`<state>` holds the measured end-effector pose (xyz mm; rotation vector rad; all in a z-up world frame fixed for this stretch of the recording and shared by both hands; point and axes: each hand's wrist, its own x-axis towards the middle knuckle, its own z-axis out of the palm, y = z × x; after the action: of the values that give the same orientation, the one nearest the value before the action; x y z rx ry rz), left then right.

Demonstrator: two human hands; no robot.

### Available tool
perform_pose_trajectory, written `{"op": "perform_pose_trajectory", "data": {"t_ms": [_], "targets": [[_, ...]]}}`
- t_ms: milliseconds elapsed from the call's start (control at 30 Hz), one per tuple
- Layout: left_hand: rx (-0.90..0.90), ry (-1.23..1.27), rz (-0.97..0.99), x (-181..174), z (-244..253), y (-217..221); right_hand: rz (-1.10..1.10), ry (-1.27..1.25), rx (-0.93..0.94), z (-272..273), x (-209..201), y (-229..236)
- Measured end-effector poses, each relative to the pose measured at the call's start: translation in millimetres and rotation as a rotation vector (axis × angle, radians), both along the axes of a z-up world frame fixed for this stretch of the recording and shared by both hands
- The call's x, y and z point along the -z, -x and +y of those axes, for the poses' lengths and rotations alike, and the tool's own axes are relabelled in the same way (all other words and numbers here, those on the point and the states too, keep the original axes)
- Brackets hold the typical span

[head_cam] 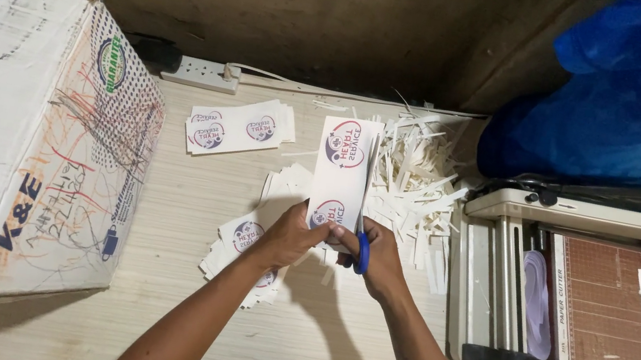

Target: The person uses blue-handled scissors to cut a sheet of white paper printed with circular logos into smaller rectangular pieces. The person repeatedly picks up the paper, cuts it, and places the resulting pieces on the table.

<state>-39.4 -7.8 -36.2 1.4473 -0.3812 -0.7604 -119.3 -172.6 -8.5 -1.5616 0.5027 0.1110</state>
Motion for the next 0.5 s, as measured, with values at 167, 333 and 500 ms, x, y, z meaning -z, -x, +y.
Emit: {"op": "perform_pose_trajectory", "data": {"t_ms": [167,333,500], "targets": [[-0.013,0.028,0.025,6,0,2,0.018,-0.022,0.035,6,-7,2],[-0.005,0.045,0.008,4,0,3,0.075,-0.060,0.084,8,-9,3],[0.038,-0.017,0.007,-11,0,6,-0.013,-0.085,0.076,2,0,3]]}}
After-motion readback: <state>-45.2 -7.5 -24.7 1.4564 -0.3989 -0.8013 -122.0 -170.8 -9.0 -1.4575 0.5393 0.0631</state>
